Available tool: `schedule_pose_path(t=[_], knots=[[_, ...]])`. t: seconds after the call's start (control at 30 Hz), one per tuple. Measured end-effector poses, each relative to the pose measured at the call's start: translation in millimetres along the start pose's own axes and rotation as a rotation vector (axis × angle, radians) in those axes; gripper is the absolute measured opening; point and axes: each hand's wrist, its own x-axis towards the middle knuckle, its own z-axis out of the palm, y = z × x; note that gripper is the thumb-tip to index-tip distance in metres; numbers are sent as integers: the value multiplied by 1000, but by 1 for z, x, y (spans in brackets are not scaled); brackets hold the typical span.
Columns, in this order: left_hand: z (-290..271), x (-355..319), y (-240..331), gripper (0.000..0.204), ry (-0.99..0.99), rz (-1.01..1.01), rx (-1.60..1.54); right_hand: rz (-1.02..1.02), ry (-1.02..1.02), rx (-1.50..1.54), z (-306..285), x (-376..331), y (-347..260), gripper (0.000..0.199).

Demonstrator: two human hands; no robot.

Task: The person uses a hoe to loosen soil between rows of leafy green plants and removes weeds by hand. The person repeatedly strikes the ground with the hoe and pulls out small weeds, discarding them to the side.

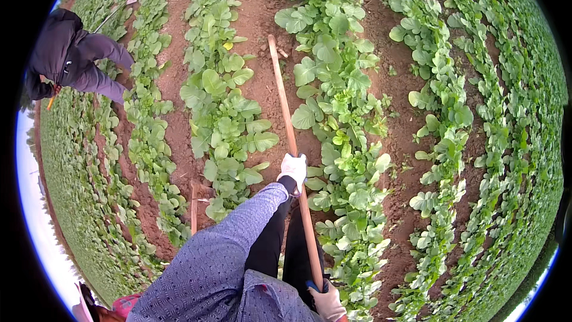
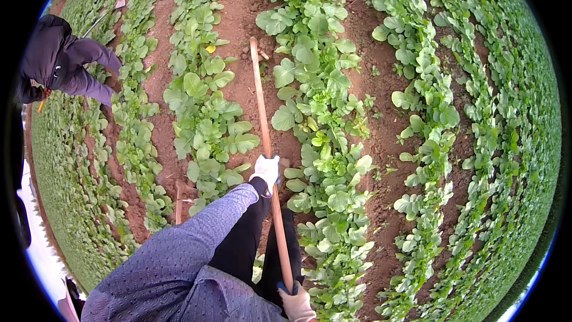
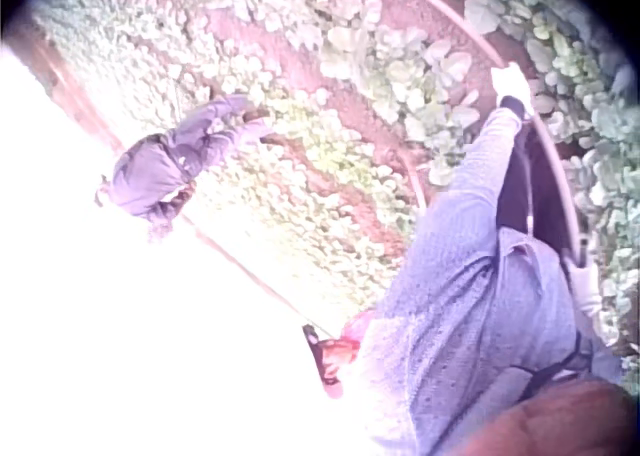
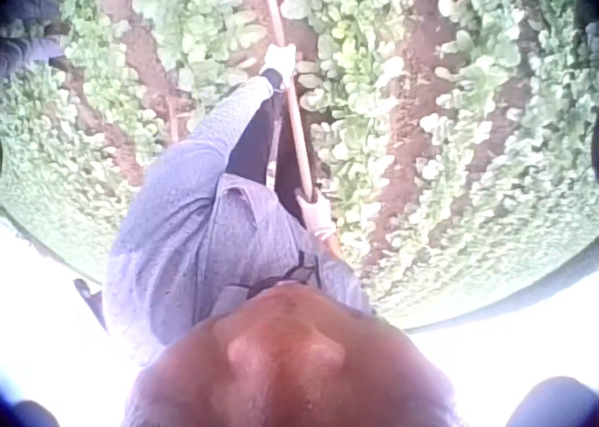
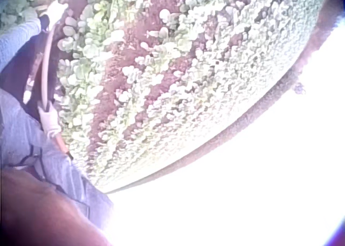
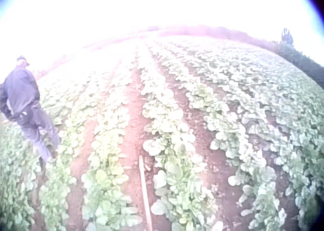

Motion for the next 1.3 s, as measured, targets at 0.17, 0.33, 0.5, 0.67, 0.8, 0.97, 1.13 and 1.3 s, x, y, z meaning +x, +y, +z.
schedule_pose_path(t=[0.17, 0.33, 0.5, 0.67, 0.8, 0.97, 1.13, 1.3], knots=[[0, -112, -68, 21, -117, -165, -178, -46, 27, 1, 5, -43, 192, 52], [-17, -246, -103, 20, -254, -522, -291, 252, -111, 118, -44, -137, 245, 52], [13, -169, -123, 15, -720, -877, -564, 109, -319, -527, -98, -8, 140, 45], [71, -80, -140, 16, -752, -917, -701, -342, 297, 103, -115, 298, 52, 38], [106, -61, -177, 13, -907, -1011, -761, -460, 562, 286, -185, 512, -79, 33], [123, -57, -186, 24, -999, -797, -538, -326, 557, -489, -213, 656, -153, 62], [129, -49, -214, 28, -991, -643, -485, -462, 716, -270, -165, 694, -193, 45], [128, -52, -198, 32, -1095, -589, -551, -578, 598, 487, -177, 711, -177, 16]])
